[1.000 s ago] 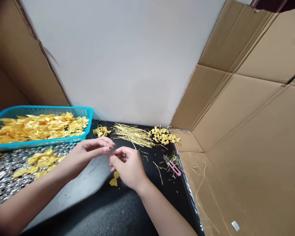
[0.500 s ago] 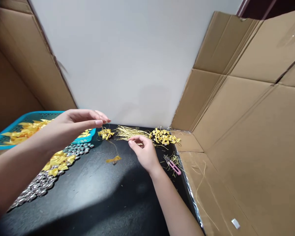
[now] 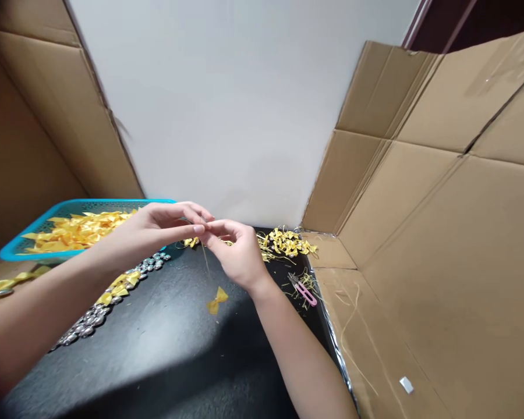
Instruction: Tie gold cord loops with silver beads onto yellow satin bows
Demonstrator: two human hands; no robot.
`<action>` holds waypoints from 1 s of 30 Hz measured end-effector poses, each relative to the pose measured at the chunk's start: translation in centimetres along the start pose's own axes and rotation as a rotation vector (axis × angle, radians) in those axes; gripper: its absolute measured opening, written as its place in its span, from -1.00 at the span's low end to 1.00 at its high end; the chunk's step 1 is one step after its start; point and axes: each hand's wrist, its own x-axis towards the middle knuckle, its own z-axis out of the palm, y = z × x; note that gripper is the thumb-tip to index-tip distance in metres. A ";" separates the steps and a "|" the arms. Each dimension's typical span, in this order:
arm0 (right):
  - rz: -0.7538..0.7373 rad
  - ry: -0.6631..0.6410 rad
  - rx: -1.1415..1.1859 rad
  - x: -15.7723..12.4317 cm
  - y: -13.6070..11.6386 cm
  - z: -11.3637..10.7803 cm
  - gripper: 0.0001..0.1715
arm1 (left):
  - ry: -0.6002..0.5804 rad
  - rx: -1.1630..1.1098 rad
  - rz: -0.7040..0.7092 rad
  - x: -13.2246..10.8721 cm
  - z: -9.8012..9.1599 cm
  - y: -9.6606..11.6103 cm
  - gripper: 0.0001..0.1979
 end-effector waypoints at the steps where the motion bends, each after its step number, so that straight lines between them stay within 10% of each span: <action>1: 0.006 -0.012 0.021 -0.1 0.0 0.0 -0.69 | 0.014 -0.004 0.002 -0.1 0.1 0.2 -0.82; 6: 0.024 -0.007 0.041 -0.6 -0.2 0.0 -0.80 | 0.086 -0.017 -0.041 -1.1 0.7 -0.9 -0.74; 15: 0.079 0.030 0.051 -0.1 -1.0 0.2 -0.88 | 0.039 -0.439 -0.696 -6.2 1.2 -13.2 -0.45; 30: 0.088 0.136 0.045 -1.3 -0.3 -0.4 -0.87 | -0.022 -0.868 -0.783 -8.7 6.3 -12.7 -0.72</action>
